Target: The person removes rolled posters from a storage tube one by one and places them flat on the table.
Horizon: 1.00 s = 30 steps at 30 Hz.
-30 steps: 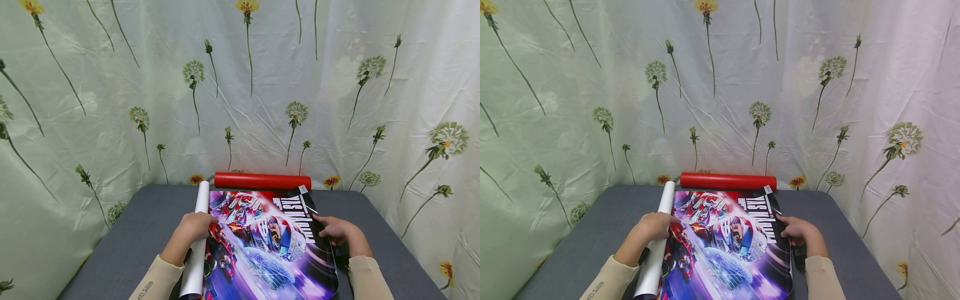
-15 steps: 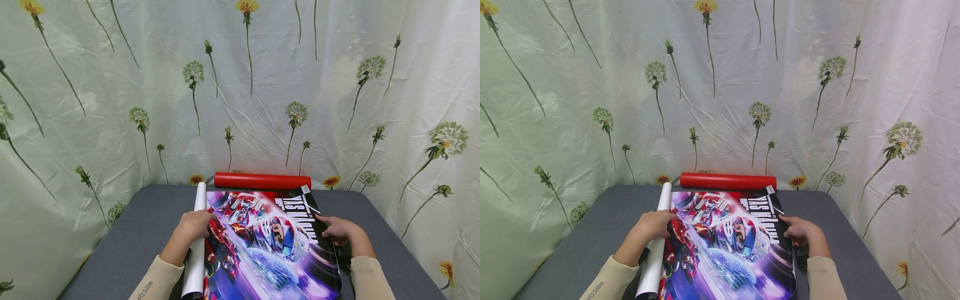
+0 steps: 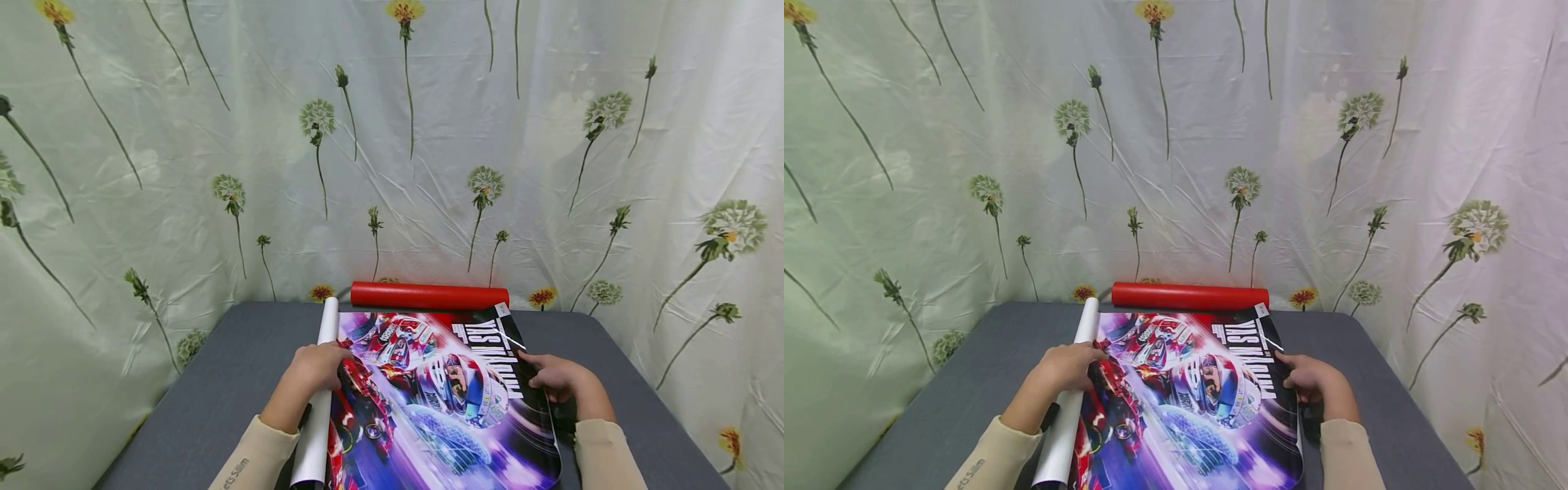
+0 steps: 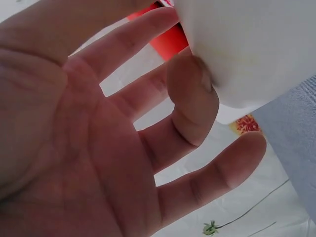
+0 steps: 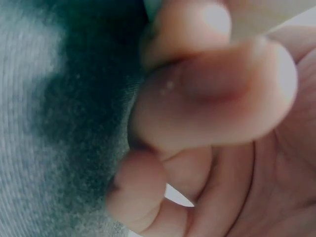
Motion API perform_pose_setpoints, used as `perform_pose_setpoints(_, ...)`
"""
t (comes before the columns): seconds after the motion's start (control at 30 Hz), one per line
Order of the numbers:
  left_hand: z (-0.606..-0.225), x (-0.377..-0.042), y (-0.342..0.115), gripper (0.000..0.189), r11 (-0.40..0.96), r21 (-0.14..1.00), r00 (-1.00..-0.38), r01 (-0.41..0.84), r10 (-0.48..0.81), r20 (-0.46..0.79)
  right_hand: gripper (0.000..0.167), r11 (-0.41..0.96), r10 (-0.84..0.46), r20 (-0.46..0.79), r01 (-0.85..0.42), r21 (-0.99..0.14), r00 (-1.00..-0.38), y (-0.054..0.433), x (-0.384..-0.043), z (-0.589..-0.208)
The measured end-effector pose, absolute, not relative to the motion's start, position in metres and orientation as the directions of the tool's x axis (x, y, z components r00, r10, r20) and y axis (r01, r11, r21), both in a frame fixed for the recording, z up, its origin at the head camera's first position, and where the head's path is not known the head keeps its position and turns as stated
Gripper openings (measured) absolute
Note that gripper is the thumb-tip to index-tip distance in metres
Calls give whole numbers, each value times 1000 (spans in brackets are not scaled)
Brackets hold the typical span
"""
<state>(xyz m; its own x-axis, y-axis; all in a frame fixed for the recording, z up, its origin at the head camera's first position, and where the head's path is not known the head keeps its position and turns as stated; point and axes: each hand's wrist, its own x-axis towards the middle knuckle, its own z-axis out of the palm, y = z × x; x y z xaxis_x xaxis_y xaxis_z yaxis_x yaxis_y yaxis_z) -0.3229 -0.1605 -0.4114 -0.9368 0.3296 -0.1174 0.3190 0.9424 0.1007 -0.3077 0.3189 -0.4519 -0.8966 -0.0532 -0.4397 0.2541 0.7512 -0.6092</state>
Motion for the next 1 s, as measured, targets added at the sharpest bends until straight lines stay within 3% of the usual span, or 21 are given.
perform_pose_setpoints(0.23,-411,-322,-159,56,947,99,-942,305,315,-116,77,751,-48,-435,255,-609,-899,322,-306,-451)
perform_pose_setpoints(0.53,-410,-320,-160,49,945,110,-933,307,322,-160,76,738,-36,-454,283,-613,-890,329,-305,-452)
perform_pose_setpoints(1.0,-412,-321,-164,50,943,77,-944,323,327,-49,77,729,-12,-457,305,-613,-889,335,-301,-450)
